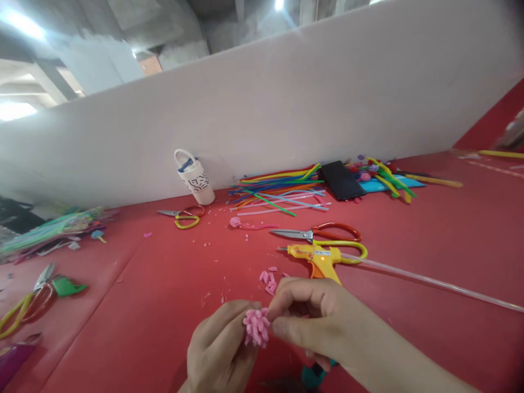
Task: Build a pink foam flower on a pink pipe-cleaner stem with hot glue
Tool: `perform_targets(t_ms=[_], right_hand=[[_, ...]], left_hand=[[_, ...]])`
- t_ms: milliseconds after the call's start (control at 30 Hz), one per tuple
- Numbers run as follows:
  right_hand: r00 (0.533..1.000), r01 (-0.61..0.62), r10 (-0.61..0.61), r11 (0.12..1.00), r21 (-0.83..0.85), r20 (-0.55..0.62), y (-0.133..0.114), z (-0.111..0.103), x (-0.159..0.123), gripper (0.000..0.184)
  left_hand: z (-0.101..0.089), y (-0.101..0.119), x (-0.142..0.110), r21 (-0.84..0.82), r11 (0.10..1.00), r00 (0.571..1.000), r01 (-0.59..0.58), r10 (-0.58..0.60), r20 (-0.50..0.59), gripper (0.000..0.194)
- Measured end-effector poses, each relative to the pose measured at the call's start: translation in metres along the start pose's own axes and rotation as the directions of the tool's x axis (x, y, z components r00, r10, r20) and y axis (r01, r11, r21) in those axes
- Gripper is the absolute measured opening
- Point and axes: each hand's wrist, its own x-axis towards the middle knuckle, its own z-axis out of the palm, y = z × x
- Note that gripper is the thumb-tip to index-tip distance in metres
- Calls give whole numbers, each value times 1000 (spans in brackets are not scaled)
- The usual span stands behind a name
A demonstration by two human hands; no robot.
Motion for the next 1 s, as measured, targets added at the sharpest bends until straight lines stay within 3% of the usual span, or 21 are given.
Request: perform_targets(t_ms=[333,1000], right_hand=[[998,59,-59,998,12,17,7,-1,2,3],[1000,18,-19,1000,10,16,4,0,4,6]], left_hand=[[1,0,1,-36,999,1000,-18,17,-14,11],[2,-1,1,-13,999,999,-37,38,2,12]])
